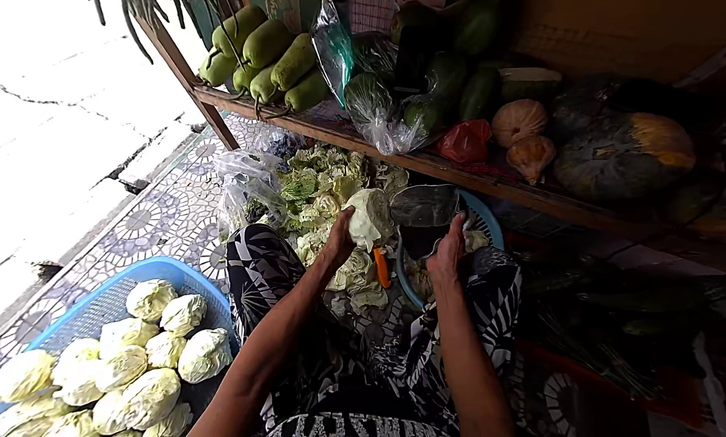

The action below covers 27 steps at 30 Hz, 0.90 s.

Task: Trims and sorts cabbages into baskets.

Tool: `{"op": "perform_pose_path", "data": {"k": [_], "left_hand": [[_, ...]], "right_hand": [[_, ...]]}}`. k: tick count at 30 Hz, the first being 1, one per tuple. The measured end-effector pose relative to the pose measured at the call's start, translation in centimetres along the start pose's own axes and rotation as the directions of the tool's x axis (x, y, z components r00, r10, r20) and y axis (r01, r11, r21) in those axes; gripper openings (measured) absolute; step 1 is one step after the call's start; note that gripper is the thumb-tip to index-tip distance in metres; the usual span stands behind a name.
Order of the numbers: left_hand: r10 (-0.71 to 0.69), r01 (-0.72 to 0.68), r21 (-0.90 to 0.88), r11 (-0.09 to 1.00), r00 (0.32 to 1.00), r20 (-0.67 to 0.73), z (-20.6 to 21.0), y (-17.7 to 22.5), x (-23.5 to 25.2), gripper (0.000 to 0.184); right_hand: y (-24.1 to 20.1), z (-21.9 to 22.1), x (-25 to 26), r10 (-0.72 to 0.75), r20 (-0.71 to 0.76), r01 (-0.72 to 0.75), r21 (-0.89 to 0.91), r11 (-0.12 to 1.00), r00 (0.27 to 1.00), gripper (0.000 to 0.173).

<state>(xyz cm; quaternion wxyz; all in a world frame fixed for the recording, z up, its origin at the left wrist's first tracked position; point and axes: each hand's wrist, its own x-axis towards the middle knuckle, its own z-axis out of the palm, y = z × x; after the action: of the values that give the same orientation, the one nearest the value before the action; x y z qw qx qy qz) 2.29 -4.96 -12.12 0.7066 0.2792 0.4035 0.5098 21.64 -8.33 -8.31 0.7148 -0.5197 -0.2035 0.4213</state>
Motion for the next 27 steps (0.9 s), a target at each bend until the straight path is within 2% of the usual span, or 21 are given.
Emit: {"op": "perform_pose_path", "data": {"k": [2, 3, 4, 5, 6, 7, 8, 9, 10, 11, 12, 14, 15, 16, 17, 19, 20, 21, 23, 25, 27], "left_hand": [[0.013, -0.012, -0.023, 1.0, 1.0, 0.008, 0.2, 0.5, -0.2, 0.04], [0.02, -0.02, -0.021, 1.0, 1.0, 0.017, 0.2, 0.6, -0.3, 0.038], [0.022, -0.022, -0.023, 1.0, 0.999, 0.029, 0.2, 0.6, -0.3, 0.038], [0.022, -0.021, -0.03, 0.999, 0.999, 0.04, 0.3, 0.6, -0.4, 0.038], [0.024, -0.022, -0.041, 0.999, 0.999, 0.048, 0.5, 0.7, -0.5, 0.037], [0.03, -0.027, -0.052, 0.998, 0.998, 0.052, 0.7, 0.9, -0.8, 0.036], [0.035, -0.032, -0.063, 0.997, 0.998, 0.054, 0.8, 1.2, -0.9, 0.036], [0.037, -0.034, -0.081, 0.996, 0.998, 0.044, 0.8, 1.4, -1.0, 0.035], [0.035, -0.032, -0.1, 0.994, 0.999, 0.033, 0.7, 1.5, -1.0, 0.036], [0.034, -0.03, -0.113, 0.993, 0.999, 0.027, 0.6, 1.6, -0.9, 0.037], [0.034, -0.03, -0.115, 0.993, 0.999, 0.033, 0.4, 1.7, -0.7, 0.038], [0.027, -0.022, -0.1, 0.995, 0.998, 0.048, 0.0, 1.5, -0.5, 0.038], [0.027, -0.022, -0.091, 0.996, 0.998, 0.059, -0.1, 1.4, -0.4, 0.038], [0.027, -0.021, -0.087, 0.996, 0.998, 0.065, 0.0, 1.4, -0.3, 0.037], [0.028, -0.023, -0.085, 0.996, 0.998, 0.057, 0.1, 1.5, -0.4, 0.038], [0.052, -0.05, -0.067, 0.996, 0.999, 0.016, 0.1, 2.4, -1.0, 0.039], [0.091, -0.092, -0.03, 0.995, 0.996, -0.015, -0.1, 3.0, -1.5, 0.041], [0.148, -0.147, 0.034, 0.989, 0.988, -0.031, -0.5, 3.7, -2.2, 0.043], [0.329, -0.313, 0.224, 0.923, 0.944, -0.034, -2.1, 5.7, -3.0, 0.059], [0.529, -0.481, 0.37, 0.795, 0.848, -0.034, -3.4, 8.1, -3.8, 0.077], [0.69, -0.617, 0.402, 0.676, 0.722, -0.052, -4.3, 10.2, -4.5, 0.088]], "right_hand": [[-1.3, -0.1, 0.2, -0.015, 0.026, 0.012, 0.106, 0.994, 1.0, 0.05], [-1.8, 0.0, -0.3, -0.031, 0.089, 0.022, 0.1, 0.995, 0.995, 0.041], [-1.9, 0.3, -0.8, -0.065, 0.181, 0.06, 0.038, 0.998, 0.981, 0.033], [-1.8, 0.7, -1.0, -0.109, 0.295, 0.144, -0.101, 0.984, 0.949, 0.035], [-1.7, 0.8, -0.6, -0.15, 0.417, 0.298, -0.316, 0.901, 0.896, 0.038], [-1.8, 0.6, 0.4, -0.163, 0.512, 0.454, -0.516, 0.726, 0.843, 0.039], [-2.2, 0.4, 1.5, -0.174, 0.517, 0.517, -0.651, 0.556, 0.838, 0.037], [-2.8, 0.1, 2.7, -0.192, 0.439, 0.476, -0.756, 0.449, 0.878, 0.035], [-3.5, 0.0, 4.2, -0.243, 0.332, 0.408, -0.81, 0.422, 0.911, 0.036], [-4.3, 0.4, 5.4, -0.291, 0.229, 0.35, -0.801, 0.486, 0.929, 0.039], [-4.7, 1.1, 6.0, -0.305, 0.18, 0.337, -0.715, 0.612, 0.935, 0.041], [-4.3, 3.1, 4.7, -0.231, 0.276, 0.332, -0.413, 0.848, 0.933, 0.039], [-3.8, 4.1, 3.9, -0.172, 0.382, 0.314, -0.347, 0.884, 0.908, 0.037], [-3.2, 4.9, 3.7, -0.123, 0.472, 0.348, -0.427, 0.835, 0.873, 0.036], [-2.9, 5.3, 4.1, -0.087, 0.52, 0.424, -0.575, 0.7, 0.85, 0.039], [-3.1, 5.1, 5.8, -0.105, 0.466, 0.472, -0.811, 0.347, 0.878, 0.037], [-3.2, 4.3, 7.0, -0.118, 0.408, 0.424, -0.869, 0.254, 0.906, 0.038], [-3.1, 3.0, 8.3, -0.1, 0.347, 0.361, -0.894, 0.264, 0.933, 0.04], [-2.5, 0.5, 10.9, -0.07, 0.282, 0.284, -0.856, 0.433, 0.957, 0.047], [-2.8, -1.4, 12.2, -0.071, 0.189, 0.188, -0.729, 0.658, 0.979, 0.058], [-4.9, -2.0, 13.6, -0.103, 0.06, 0.12, -0.527, 0.842, 0.993, 0.065]]}}
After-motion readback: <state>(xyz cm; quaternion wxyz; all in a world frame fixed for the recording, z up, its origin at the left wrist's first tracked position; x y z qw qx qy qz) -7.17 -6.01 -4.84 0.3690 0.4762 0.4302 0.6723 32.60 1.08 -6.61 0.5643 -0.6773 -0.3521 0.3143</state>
